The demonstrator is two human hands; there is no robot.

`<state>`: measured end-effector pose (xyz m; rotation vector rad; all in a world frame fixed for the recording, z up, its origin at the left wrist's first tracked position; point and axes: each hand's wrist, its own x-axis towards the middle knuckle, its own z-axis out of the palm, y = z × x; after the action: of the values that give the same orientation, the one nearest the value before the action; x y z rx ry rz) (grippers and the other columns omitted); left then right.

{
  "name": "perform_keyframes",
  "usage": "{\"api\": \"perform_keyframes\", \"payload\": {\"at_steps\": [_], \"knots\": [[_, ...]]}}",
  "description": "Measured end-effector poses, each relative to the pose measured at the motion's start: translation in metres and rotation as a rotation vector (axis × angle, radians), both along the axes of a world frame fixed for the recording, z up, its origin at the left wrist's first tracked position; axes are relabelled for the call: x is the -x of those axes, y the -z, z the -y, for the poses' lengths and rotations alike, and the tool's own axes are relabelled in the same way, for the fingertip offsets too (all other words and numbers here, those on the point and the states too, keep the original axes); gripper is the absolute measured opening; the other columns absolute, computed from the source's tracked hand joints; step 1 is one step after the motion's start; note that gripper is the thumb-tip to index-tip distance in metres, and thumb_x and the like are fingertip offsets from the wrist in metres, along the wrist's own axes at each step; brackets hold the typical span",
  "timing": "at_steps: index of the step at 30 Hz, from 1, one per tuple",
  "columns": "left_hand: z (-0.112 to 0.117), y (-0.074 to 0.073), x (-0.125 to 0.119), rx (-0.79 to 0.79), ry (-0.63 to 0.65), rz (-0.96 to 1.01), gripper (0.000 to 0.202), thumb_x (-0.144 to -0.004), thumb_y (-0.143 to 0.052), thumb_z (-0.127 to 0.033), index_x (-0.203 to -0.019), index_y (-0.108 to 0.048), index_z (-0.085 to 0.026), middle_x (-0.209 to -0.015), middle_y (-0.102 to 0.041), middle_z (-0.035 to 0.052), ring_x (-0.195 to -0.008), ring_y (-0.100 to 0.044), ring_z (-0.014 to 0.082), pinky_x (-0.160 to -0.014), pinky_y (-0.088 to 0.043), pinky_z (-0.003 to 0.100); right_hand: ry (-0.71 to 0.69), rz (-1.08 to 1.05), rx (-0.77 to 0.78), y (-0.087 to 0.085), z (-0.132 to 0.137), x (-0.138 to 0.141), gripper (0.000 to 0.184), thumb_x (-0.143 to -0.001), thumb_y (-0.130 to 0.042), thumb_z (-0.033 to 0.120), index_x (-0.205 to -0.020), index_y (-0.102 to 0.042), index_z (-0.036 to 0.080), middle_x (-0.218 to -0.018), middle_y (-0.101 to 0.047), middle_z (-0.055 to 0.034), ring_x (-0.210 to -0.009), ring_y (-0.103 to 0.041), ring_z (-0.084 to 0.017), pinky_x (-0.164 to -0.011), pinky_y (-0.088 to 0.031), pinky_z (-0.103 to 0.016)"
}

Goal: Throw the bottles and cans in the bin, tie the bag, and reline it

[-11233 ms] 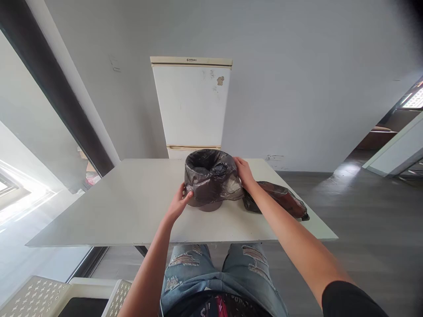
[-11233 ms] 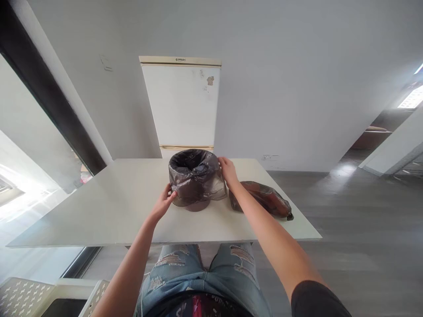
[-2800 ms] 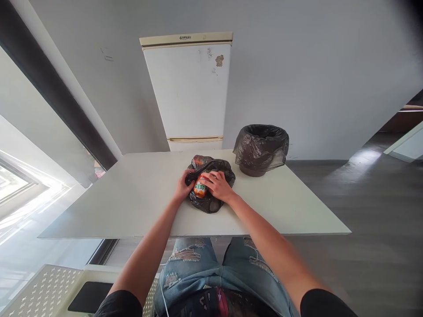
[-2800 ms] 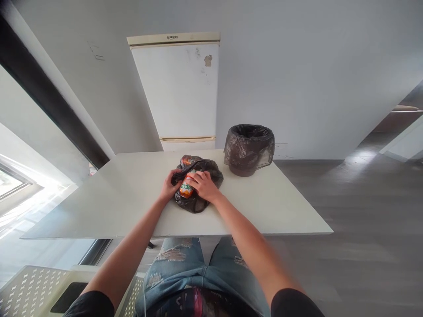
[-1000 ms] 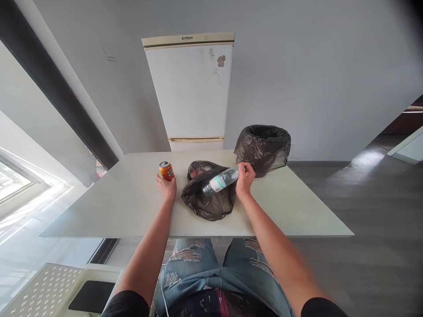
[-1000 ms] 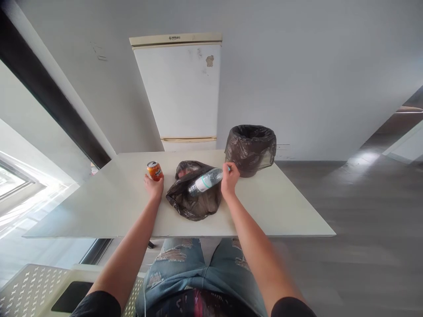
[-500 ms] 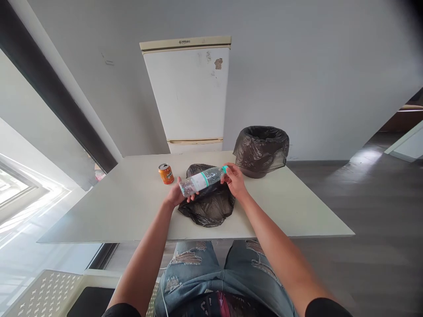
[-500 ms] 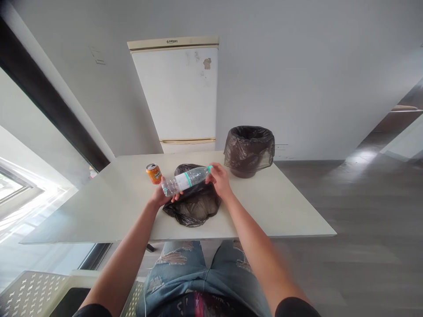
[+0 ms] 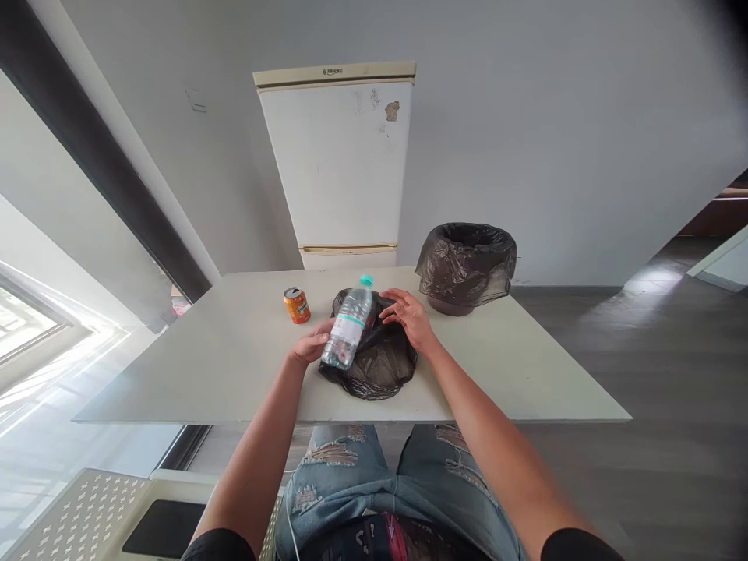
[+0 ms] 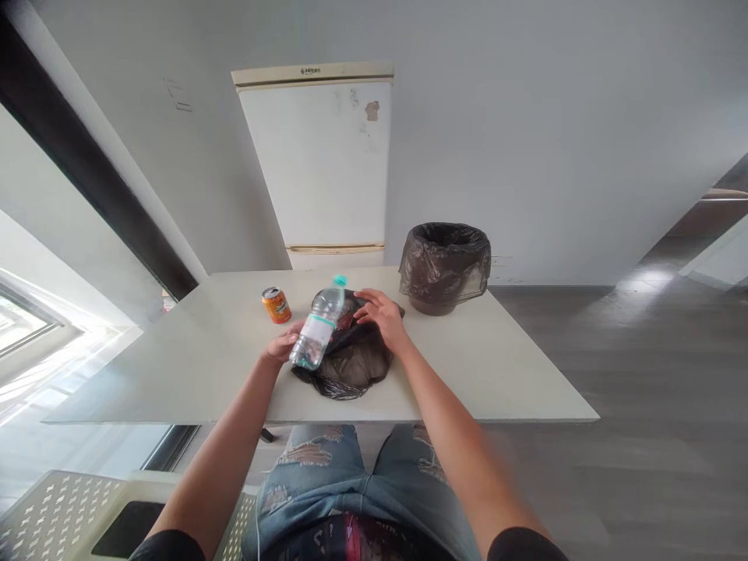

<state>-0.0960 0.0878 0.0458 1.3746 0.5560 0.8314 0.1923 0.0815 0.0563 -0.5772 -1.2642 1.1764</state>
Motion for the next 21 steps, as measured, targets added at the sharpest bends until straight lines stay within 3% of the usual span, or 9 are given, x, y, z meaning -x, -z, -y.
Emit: {"api": "perform_keyframes", "payload": {"at_steps": [4, 8, 10, 13, 15, 18, 21], "knots": [[-0.012, -0.004, 0.0, -0.211, -0.432, 0.148, 0.084, -0.07, -0.078, -0.075, -0.13, -0.066, -0.017, -0.116, -0.071, 0.0186, -0.115, -0.07, 0.0391, -0.084, -0.062, 0.044, 0.04, 0.028, 0.0, -0.001, 0.001, -0.002, 0.037, -0.093, -0.072, 0.051, -0.122, -0.067, 0.028, -0.131, -0.07, -0.0077, -0.078, -0.07, -0.016, -0.064, -0.057, -0.031], [-0.024, -0.012, 0.026, -0.409, -0.966, 0.212, 0.076, -0.087, -0.067, -0.063, -0.15, -0.046, -0.025, -0.139, -0.063, 0.0168, -0.119, -0.07, 0.0303, -0.089, -0.062, 0.037, 0.054, 0.062, 0.001, 0.001, -0.001, -0.002, 0.033, -0.093, -0.071, 0.052, -0.112, -0.07, 0.025, -0.118, -0.072, -0.0063, -0.072, -0.066, -0.015, -0.059, -0.053, -0.03], [-0.027, -0.012, 0.043, -0.435, -1.277, 0.181, 0.076, -0.095, -0.061, -0.053, -0.158, -0.028, -0.026, -0.145, -0.058, 0.0171, -0.119, -0.071, 0.0267, -0.09, -0.062, 0.036, 0.058, 0.072, 0.001, 0.002, -0.002, -0.002, 0.032, -0.092, -0.071, 0.053, -0.107, -0.071, 0.024, -0.113, -0.073, -0.0059, -0.069, -0.064, -0.014, -0.057, -0.051, -0.029], [-0.027, -0.006, 0.06, -0.339, -1.704, -0.026, 0.086, -0.096, -0.062, -0.046, -0.162, -0.011, -0.027, -0.15, -0.053, 0.0185, -0.114, -0.073, 0.025, -0.093, -0.061, 0.037, 0.062, 0.068, 0.005, 0.002, -0.002, 0.0, 0.031, -0.092, -0.072, 0.053, -0.101, -0.072, 0.024, -0.105, -0.072, -0.0047, -0.066, -0.062, -0.013, -0.055, -0.048, -0.028], [-0.026, 0.001, 0.065, -0.248, -1.841, -0.227, 0.09, -0.091, -0.07, -0.041, -0.162, -0.016, -0.027, -0.148, -0.056, 0.0176, -0.113, -0.073, 0.0273, -0.097, -0.059, 0.041, 0.068, 0.07, 0.011, 0.002, -0.001, 0.001, 0.03, -0.092, -0.072, 0.053, -0.097, -0.072, 0.024, -0.099, -0.07, -0.0037, -0.064, -0.06, -0.013, -0.054, -0.046, -0.028], [-0.026, 0.01, 0.065, -0.166, -1.879, -0.481, 0.086, -0.084, -0.075, -0.031, -0.158, -0.03, -0.029, -0.147, -0.06, 0.0153, -0.121, -0.069, 0.0337, -0.108, -0.051, 0.052, 0.084, 0.101, 0.002, 0.0, 0.002, -0.006, 0.034, -0.092, -0.07, 0.056, -0.084, -0.069, 0.023, -0.086, -0.067, -0.0019, -0.059, -0.054, -0.013, -0.054, -0.043, -0.028], [-0.029, 0.017, 0.064, -0.129, -1.862, -0.628, 0.081, -0.083, -0.075, -0.025, -0.153, -0.037, -0.029, -0.146, -0.061, 0.0154, -0.131, -0.063, 0.0385, -0.111, -0.046, 0.059, -0.116, 0.24, -0.091, -0.006, 0.006, -0.022, 0.049, -0.09, -0.069, 0.065, -0.065, -0.063, 0.022, -0.068, -0.064, -0.0017, -0.056, -0.053, -0.014, -0.056, -0.044, -0.029]]}}
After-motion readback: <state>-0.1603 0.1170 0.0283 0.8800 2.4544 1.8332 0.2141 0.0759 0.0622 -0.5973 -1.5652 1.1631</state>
